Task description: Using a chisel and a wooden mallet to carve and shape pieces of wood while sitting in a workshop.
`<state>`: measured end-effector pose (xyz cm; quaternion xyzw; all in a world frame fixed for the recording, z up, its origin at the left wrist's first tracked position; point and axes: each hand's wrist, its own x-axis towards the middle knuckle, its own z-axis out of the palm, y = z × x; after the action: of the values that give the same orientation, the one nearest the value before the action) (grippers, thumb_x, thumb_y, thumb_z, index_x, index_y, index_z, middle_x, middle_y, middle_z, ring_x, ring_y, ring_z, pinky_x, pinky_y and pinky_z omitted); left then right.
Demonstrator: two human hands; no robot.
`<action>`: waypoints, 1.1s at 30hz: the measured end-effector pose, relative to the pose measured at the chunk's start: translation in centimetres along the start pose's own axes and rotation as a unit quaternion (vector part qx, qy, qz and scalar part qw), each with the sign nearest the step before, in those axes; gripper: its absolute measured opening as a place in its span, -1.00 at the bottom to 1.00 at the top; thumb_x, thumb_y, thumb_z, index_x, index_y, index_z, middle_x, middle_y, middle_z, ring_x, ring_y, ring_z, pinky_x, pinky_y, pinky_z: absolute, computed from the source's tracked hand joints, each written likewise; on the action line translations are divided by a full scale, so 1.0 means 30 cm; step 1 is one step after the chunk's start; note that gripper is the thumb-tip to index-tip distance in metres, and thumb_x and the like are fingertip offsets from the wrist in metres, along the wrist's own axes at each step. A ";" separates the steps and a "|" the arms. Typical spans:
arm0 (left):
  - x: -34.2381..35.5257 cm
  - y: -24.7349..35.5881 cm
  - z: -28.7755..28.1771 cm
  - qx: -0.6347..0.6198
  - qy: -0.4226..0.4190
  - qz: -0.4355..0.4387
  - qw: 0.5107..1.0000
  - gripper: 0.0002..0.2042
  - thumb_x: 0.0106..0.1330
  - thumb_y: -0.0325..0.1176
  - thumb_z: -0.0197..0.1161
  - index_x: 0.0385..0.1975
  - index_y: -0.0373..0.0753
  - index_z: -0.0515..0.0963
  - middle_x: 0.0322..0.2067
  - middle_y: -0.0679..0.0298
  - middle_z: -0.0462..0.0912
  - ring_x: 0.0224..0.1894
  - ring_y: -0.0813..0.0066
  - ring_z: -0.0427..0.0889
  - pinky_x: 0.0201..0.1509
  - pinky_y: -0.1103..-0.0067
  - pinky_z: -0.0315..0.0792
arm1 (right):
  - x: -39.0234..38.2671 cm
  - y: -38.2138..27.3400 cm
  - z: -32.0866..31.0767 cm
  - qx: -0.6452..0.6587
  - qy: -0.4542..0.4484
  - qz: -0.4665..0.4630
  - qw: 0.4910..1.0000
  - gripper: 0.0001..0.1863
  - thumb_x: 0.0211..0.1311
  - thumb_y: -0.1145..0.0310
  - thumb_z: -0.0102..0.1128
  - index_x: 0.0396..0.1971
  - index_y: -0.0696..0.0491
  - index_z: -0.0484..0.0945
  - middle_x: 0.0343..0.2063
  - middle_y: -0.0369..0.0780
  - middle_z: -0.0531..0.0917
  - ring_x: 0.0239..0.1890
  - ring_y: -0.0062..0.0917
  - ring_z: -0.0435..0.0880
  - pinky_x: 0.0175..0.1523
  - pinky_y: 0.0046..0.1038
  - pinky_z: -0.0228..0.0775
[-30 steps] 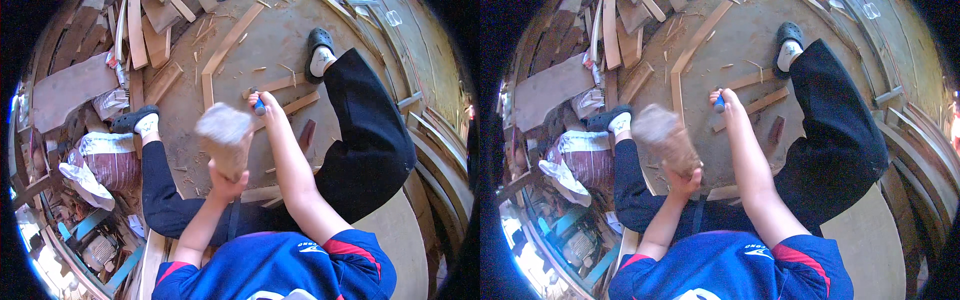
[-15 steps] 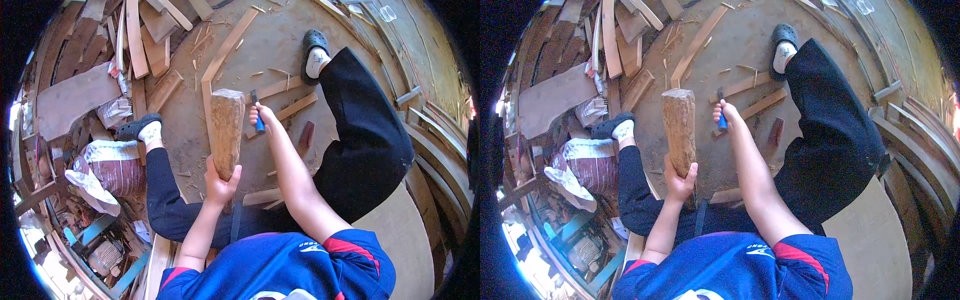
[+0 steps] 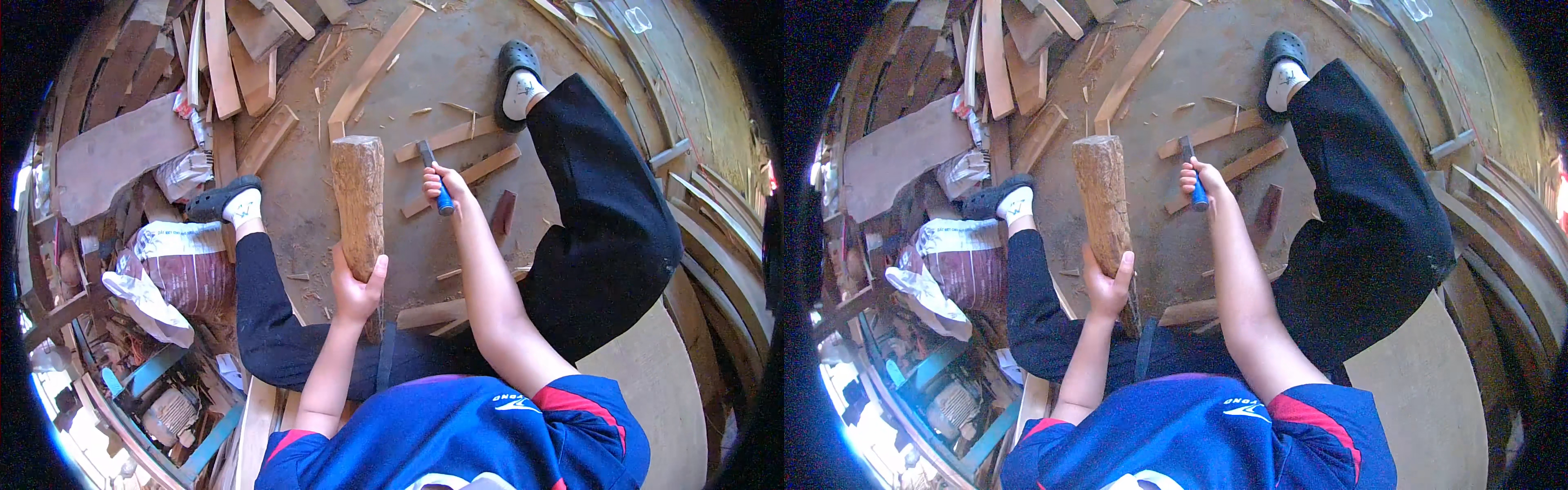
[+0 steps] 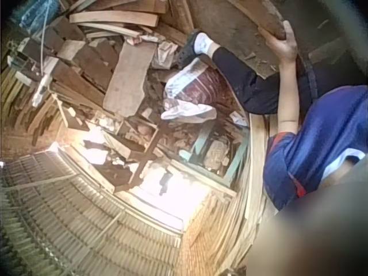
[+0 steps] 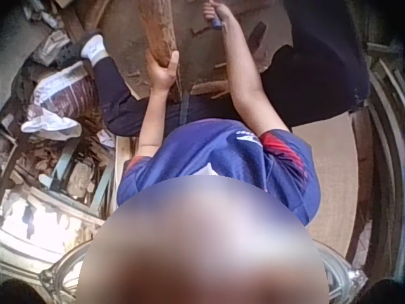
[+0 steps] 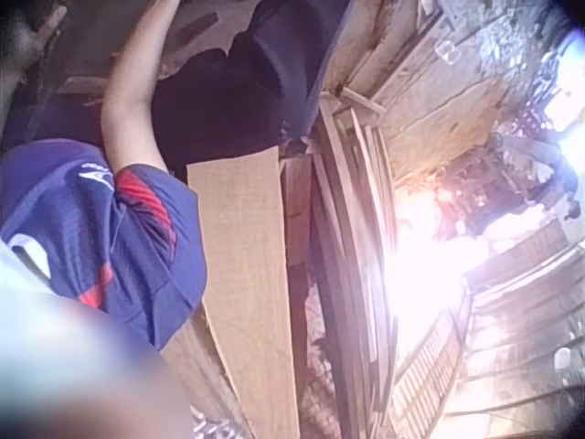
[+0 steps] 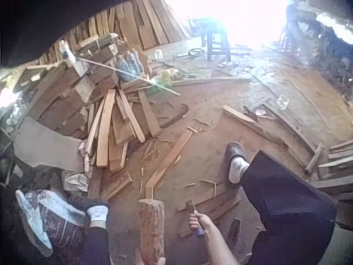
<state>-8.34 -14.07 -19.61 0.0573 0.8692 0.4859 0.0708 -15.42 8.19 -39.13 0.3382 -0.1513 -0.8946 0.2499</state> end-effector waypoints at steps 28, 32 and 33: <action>-0.032 -0.027 0.067 0.045 -0.040 0.197 0.978 -0.43 0.05 -0.16 0.39 0.00 -0.26 0.29 -0.32 -0.04 0.61 -0.26 -0.01 0.65 -0.20 0.31 0.53 | 0.198 -0.128 0.016 -0.004 -0.026 0.001 1.000 -0.71 0.24 0.42 -0.26 -0.71 -0.03 0.15 -0.76 -0.37 0.24 -0.75 -0.60 0.22 -0.62 -0.52 0.19; -0.018 -0.043 0.073 0.190 -0.170 0.005 0.967 -0.40 0.02 -0.20 0.42 0.03 -0.23 0.30 -0.18 -0.08 0.57 -0.18 -0.02 0.63 -0.14 0.32 0.53 | 0.228 -0.150 0.003 0.009 -0.029 0.028 0.999 -0.71 0.27 0.40 -0.31 -0.69 -0.02 0.16 -0.76 -0.37 0.23 -0.75 -0.62 0.20 -0.64 -0.57 0.14; -0.020 -0.041 0.070 0.152 -0.148 0.040 0.977 -0.41 0.04 -0.21 0.41 0.02 -0.25 0.29 -0.20 -0.09 0.58 -0.19 -0.04 0.63 -0.15 0.29 0.53 | 0.218 -0.147 0.011 0.014 -0.057 0.031 0.998 -0.73 0.26 0.40 -0.30 -0.68 -0.01 0.16 -0.76 -0.37 0.24 -0.75 -0.62 0.21 -0.64 -0.57 0.15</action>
<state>-7.41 -13.04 -21.71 0.1731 0.9098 0.3370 0.1693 -21.38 8.29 -44.31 0.2853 -0.1882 -0.9019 0.2640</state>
